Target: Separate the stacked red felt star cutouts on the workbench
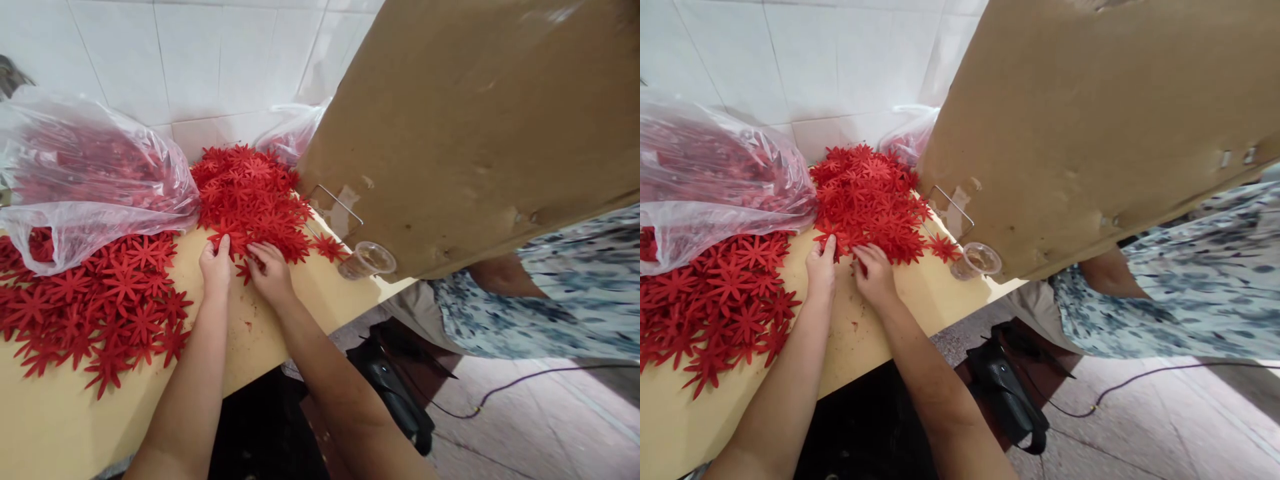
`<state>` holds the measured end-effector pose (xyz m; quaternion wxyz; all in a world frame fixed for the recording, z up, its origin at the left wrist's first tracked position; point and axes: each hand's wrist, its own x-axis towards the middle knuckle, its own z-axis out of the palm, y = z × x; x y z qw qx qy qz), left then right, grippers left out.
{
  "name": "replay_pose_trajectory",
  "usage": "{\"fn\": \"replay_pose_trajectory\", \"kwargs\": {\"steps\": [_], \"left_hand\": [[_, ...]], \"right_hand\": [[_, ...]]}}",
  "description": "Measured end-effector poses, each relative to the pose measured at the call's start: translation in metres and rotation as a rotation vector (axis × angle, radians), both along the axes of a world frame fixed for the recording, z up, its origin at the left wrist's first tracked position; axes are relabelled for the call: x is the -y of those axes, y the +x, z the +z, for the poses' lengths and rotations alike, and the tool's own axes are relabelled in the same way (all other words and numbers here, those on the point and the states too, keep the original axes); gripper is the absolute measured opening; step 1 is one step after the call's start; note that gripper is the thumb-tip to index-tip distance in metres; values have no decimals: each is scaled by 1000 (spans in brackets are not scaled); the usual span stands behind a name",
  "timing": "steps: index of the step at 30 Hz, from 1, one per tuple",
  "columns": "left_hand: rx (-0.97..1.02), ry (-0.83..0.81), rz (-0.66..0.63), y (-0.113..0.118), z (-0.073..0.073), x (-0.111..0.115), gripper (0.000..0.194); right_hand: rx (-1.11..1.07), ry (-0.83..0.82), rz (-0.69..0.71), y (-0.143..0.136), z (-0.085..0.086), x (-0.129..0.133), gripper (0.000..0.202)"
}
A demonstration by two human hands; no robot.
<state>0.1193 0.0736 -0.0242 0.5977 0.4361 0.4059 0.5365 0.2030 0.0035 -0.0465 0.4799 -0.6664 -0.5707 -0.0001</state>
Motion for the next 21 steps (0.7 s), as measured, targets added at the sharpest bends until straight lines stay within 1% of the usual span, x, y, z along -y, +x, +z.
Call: {"fn": "replay_pose_trajectory", "kwargs": {"steps": [2,3,4,6,8,10,13,17,21], "left_hand": [[60,-21,-30,1,-1,-1,22],[81,-32,-59,2,-1,-1,23],[90,-42,-96,2,-1,0,25],[65,-45,-182,3,-2,2,26],[19,-30,-274,5,-3,5,24],[-18,3,-339,6,-3,8,24],[-40,40,-390,7,-2,11,22],[-76,63,-448,8,1,13,16],[-123,106,-478,7,3,16,4]], "right_hand": [[9,39,-149,9,0,2,26],[-8,64,-190,11,1,3,25],[-42,88,-203,11,2,4,24],[-174,122,-150,7,5,6,25],[-375,141,-44,1,6,6,28],[-568,157,49,-3,7,4,27],[-762,172,92,-2,7,1,26],[-898,167,103,6,8,2,28],[-887,143,101,9,8,3,29]]}}
